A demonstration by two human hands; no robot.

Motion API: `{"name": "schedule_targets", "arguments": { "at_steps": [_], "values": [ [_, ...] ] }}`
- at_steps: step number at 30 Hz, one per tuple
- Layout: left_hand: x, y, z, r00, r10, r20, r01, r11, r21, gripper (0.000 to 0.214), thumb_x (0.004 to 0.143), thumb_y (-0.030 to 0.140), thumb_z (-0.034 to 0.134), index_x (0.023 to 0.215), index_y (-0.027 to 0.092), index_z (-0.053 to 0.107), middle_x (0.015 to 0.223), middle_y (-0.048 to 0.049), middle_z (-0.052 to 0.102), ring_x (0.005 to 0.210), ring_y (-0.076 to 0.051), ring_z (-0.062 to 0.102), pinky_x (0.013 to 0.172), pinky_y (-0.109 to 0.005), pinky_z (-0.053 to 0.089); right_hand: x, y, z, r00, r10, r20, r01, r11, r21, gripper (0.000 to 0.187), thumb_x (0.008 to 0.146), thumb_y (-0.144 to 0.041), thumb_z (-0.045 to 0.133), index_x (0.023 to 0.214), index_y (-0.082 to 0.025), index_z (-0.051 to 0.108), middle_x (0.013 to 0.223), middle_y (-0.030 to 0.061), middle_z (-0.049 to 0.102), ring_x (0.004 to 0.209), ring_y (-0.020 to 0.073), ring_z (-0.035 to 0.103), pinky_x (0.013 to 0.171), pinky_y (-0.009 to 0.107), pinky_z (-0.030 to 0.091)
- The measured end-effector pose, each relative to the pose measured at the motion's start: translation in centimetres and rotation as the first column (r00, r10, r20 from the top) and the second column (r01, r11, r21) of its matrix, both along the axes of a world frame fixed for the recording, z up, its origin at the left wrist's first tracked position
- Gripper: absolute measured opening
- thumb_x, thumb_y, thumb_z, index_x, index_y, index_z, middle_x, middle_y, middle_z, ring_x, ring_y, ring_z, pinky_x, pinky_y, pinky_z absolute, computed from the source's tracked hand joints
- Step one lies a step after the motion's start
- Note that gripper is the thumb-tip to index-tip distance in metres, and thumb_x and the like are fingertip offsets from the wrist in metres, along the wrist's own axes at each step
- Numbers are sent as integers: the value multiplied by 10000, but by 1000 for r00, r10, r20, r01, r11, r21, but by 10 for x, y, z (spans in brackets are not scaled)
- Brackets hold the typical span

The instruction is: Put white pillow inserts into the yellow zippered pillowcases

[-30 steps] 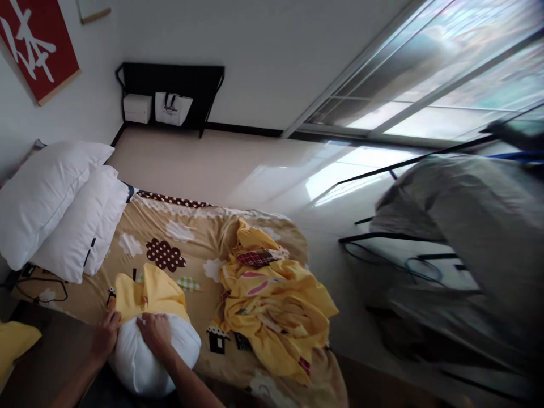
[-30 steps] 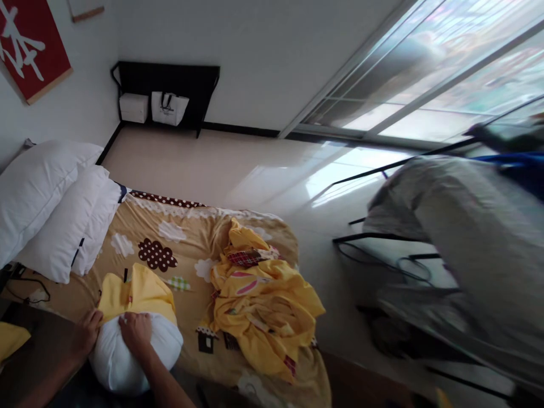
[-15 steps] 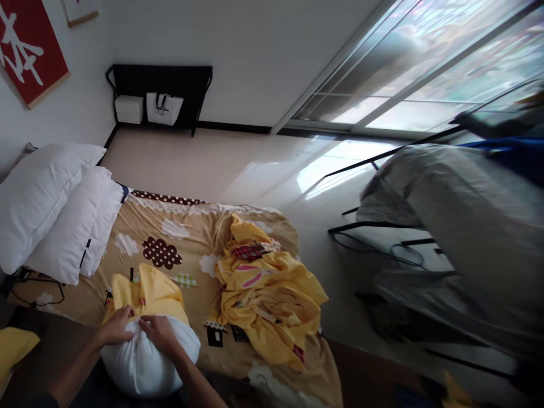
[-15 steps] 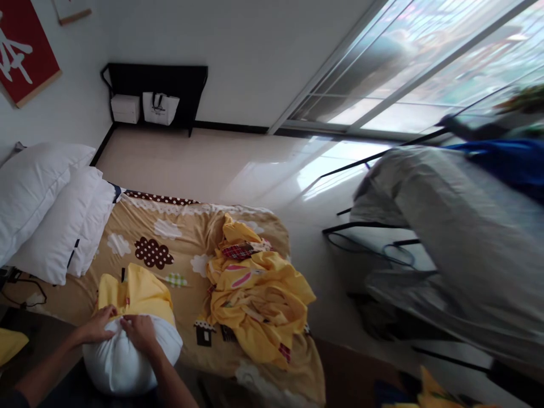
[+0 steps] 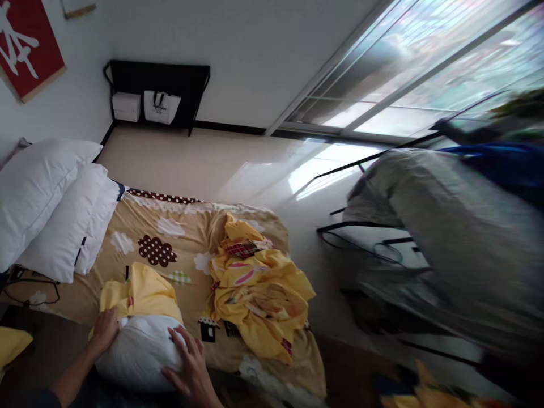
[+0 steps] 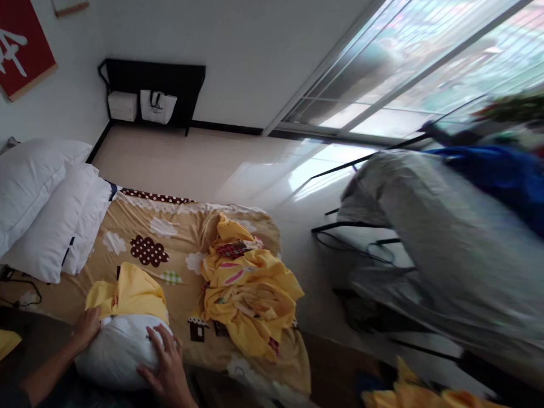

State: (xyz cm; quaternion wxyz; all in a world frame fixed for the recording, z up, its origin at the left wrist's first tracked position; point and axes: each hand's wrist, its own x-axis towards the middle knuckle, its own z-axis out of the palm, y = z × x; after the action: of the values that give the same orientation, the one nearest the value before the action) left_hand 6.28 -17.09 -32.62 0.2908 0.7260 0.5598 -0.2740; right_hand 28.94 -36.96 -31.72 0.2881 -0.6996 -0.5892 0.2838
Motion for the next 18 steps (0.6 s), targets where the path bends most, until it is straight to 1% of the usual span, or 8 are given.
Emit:
{"name": "schedule_targets", "arguments": {
  "at_steps": [2,4,5,6,9,12,15,18],
  "values": [
    [4,-2,1,999,-18,-27,19,1000,15,410,882,96,372,1247,90,561,1235,-205,635,1166,-299,588,955,-365,392,-12,-13,-14,986,-164,8,164,986,41,772,833,-581,638,1499,-312,354,1469,115,468,1315,323,492,1064,469,415],
    [6,-1,5,999,-46,-24,47,998,30,423,900,124,369,1286,106,542,1283,-193,612,1181,-286,580,959,-351,391,-31,-16,-30,920,-389,-51,391,920,35,789,869,-514,617,1532,-256,277,1453,145,483,1281,316,531,1018,449,469],
    [6,1,8,998,-69,-4,69,997,36,415,907,140,370,1284,127,544,1297,-175,606,1184,-272,575,958,-339,391,-41,-14,-38,887,-452,-93,455,890,18,778,881,-484,604,1534,-230,266,1431,153,509,1267,314,545,1006,446,483],
    [5,5,13,995,-97,24,96,995,41,397,906,146,375,1257,155,560,1293,-145,610,1182,-254,570,956,-324,390,-50,-10,-43,877,-460,-139,465,885,3,751,884,-457,595,1526,-217,287,1407,151,538,1259,314,555,1010,450,485],
    [1,27,31,957,-214,196,218,976,1,311,833,108,435,1065,205,619,1150,-51,664,1103,-197,579,923,-273,396,-66,5,-49,936,-241,-257,249,969,-2,622,855,-376,586,1443,-228,450,1384,124,582,1271,321,547,1085,503,416],
    [11,47,41,900,-249,357,286,957,-53,265,822,106,410,981,185,606,1015,-35,675,961,-159,602,862,-245,431,-66,21,-41,942,-34,-333,31,999,-15,642,793,-365,597,1410,-215,504,1393,129,581,1281,340,533,1130,557,330],
    [39,45,33,887,-276,370,304,952,-20,282,871,163,394,1066,174,598,1115,-62,650,1063,-168,576,952,-263,415,-53,29,-28,914,18,-405,-44,998,-55,696,776,-436,595,1423,-200,493,1414,142,559,1298,351,510,1136,547,309],
    [65,26,16,894,-324,309,348,937,-24,295,845,247,514,1112,171,611,1202,-108,622,1179,-250,536,1029,-370,386,-30,22,-24,866,-44,-499,13,998,-65,855,787,-579,576,1518,-198,348,1452,154,516,1306,346,505,1104,504,370]
  ]
}}
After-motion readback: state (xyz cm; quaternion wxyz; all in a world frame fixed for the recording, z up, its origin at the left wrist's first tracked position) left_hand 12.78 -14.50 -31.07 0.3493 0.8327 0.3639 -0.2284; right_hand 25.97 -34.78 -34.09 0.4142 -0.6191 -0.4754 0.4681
